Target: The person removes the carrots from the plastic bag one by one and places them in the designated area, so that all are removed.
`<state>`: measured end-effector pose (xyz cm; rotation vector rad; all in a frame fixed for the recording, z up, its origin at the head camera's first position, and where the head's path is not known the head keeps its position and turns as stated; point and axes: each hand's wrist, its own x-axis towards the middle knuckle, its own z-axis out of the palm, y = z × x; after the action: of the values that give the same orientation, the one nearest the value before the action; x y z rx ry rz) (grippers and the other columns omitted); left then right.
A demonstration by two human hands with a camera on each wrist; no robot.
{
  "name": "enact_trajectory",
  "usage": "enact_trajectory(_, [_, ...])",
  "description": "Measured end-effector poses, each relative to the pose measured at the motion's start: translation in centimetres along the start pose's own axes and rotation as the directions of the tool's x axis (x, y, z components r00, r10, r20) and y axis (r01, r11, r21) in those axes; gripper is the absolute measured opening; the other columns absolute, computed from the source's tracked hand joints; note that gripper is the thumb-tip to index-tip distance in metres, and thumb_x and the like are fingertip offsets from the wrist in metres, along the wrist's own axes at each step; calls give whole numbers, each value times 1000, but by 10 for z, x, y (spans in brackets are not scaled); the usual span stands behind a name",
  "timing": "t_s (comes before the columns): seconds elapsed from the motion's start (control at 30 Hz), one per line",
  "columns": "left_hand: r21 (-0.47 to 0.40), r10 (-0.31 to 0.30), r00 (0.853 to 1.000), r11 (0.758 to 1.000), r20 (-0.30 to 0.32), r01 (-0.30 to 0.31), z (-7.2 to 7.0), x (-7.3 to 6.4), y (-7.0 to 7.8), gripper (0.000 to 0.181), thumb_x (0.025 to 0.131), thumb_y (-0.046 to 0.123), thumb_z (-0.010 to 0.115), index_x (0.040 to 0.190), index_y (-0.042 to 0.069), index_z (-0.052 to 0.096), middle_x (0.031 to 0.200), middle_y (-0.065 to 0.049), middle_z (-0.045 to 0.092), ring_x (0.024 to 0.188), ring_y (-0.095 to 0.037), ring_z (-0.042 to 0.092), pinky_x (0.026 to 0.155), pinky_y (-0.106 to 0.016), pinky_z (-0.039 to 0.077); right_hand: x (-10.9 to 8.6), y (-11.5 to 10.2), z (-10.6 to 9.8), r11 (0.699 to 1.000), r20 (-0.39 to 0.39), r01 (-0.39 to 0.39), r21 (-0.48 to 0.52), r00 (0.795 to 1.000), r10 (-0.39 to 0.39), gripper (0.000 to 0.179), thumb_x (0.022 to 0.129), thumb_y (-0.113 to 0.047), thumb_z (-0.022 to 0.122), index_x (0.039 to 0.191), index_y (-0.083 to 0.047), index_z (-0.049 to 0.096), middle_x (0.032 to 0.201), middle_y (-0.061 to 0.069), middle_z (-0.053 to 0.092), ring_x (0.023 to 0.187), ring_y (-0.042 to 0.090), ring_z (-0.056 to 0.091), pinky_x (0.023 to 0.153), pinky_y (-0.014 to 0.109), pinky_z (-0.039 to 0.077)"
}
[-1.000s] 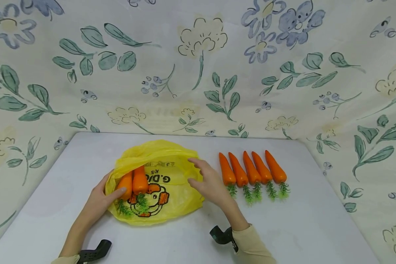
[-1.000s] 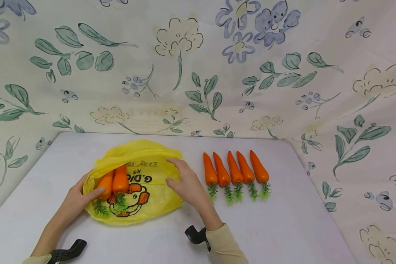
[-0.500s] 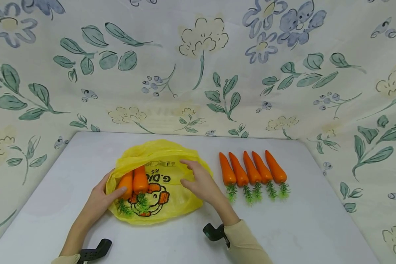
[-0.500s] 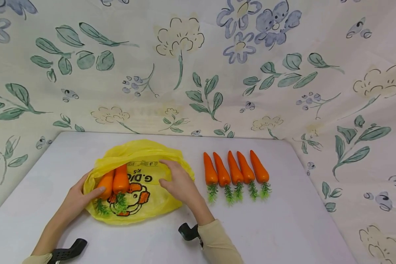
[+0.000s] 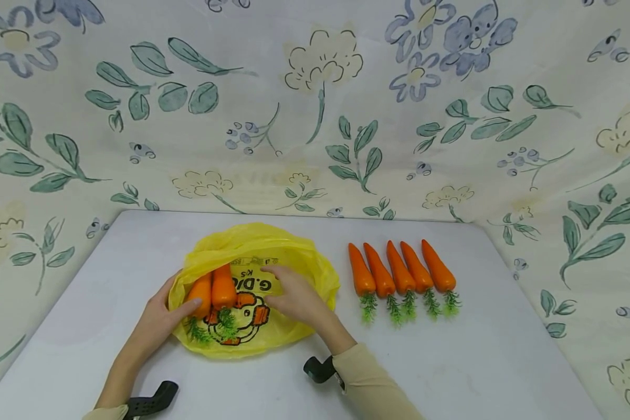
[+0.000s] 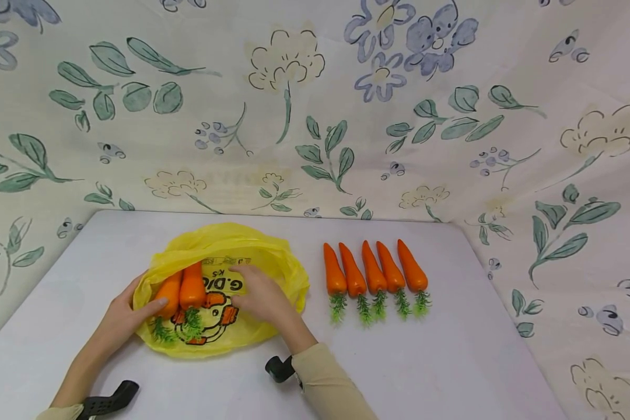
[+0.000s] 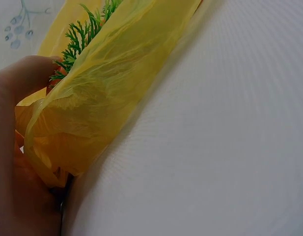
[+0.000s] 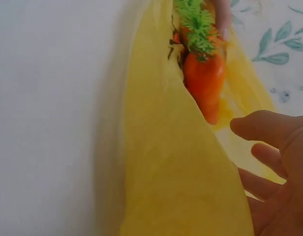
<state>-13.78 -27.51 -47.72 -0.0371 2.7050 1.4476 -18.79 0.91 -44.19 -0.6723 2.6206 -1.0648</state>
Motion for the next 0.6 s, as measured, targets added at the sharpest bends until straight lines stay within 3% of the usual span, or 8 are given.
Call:
enact_trajectory(0.13, [-2,9,1000,1000,0,-9,0,0,0,86,96,43,60,160,12,11,158,-29,25,141,-52,27,108,-72,27,6,-3,7,1000,16,9,-9,1000,-9,60,92,-14,67,148,-17,46,151,0,46,138,18,43,112,35,42])
enact_trajectory(0.4, [-5,14,1000,1000,2,-14,-1,-1,2,85,97,42,60,160,12,12,158,-29,24,141,-52,27,108,-73,26,15,-16,23,999,22,-22,-26,1000,22,58,93,-20,68,147,-22,47,152,-2,45,133,14,47,105,29,47])
enact_trajectory(0.6, [-18,7,1000,1000,0,-7,0,-1,0,85,96,41,61,160,14,12,158,-28,24,141,-52,25,109,-72,26,19,-26,32,999,21,8,-45,1000,-7,60,93,-21,68,148,-20,45,150,-1,47,134,15,47,107,31,46])
